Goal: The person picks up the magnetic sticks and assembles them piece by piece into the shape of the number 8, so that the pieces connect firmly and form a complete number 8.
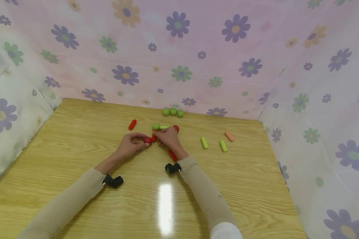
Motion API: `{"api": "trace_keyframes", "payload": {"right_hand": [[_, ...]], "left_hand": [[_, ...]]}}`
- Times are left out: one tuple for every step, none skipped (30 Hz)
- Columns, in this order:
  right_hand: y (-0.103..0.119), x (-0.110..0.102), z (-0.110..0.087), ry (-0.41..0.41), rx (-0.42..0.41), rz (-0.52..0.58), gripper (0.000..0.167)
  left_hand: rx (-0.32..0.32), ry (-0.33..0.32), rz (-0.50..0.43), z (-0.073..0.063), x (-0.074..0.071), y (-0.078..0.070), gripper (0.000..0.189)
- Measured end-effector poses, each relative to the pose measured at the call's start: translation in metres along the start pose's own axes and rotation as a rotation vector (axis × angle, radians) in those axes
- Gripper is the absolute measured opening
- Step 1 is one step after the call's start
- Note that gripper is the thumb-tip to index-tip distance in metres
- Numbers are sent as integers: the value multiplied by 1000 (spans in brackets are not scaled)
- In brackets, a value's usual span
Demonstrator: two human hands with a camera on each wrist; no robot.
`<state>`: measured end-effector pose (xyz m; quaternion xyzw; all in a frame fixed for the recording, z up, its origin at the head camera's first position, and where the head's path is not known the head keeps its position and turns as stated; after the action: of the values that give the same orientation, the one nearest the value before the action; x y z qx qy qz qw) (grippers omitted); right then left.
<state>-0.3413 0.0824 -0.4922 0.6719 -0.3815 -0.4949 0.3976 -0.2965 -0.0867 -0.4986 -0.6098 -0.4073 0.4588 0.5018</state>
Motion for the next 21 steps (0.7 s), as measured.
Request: {"api": "trace_keyframes", "payload": {"right_hand": [[0,0,0,0,5,10,40],[-1,0,1,0,13,21,40],[-2,-1,1,-1,24,34,40],[-4,-1,2,3,36,50,40],[-5,-1,2,10,49,67,40],[-5,-1,2,17,62,83,40],[-6,-1,2,24,74,97,39],[-6,-2,2,29,85,110,39],[-7,-3,2,34,91,120,40],[-7,-3,2,40,94,129,40],[-6,-4,1,44,97,135,40],[-6,-5,1,47,97,138,40],[-6,-6,1,51,97,143,40],[-6,-7,1,53,97,144,40],[-6,-7,2,57,97,145,40],[-6,-7,2,60,96,147,40],[-6,-7,2,60,95,143,39],[-5,-8,2,58,88,138,39],[-4,-8,2,53,81,131,39],[-4,-9,2,47,71,119,38],[-4,-10,2,39,63,110,38]], "left_hand": [[1,4,1,0,1,0,39],[4,8,3,-1,1,0,38],[6,9,7,-1,2,0,38],[3,8,10,-1,2,0,38],[3,8,14,-1,3,-1,37],[1,6,16,-2,4,-1,37],[1,5,22,-2,5,-1,37],[2,5,27,-2,6,-1,36],[2,5,32,-2,7,0,36],[6,6,37,-2,8,-1,36],[13,6,43,-2,10,-1,36],[20,7,48,-2,11,-2,35],[27,8,52,-2,12,-2,35],[36,9,54,-2,14,-3,35],[42,10,53,-2,15,-4,36],[47,13,53,-2,17,-5,36],[46,17,58,-3,18,-9,36],[50,16,68,-3,19,-10,35],[52,14,79,-3,20,-11,35],[60,13,96,-2,20,-12,34],[65,12,113,-2,21,-14,33]]}}
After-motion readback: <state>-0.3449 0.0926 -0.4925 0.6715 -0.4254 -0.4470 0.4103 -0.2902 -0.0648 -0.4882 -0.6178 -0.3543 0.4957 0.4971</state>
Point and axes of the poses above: each hand's wrist, its own z-axis towards the middle knuckle, its own x-axis out of the palm, y = z × x, the point moved 9 cm from there along z, towards the middle knuckle, and after that the axes turned 1 degree about z, right-handed, at the moved point
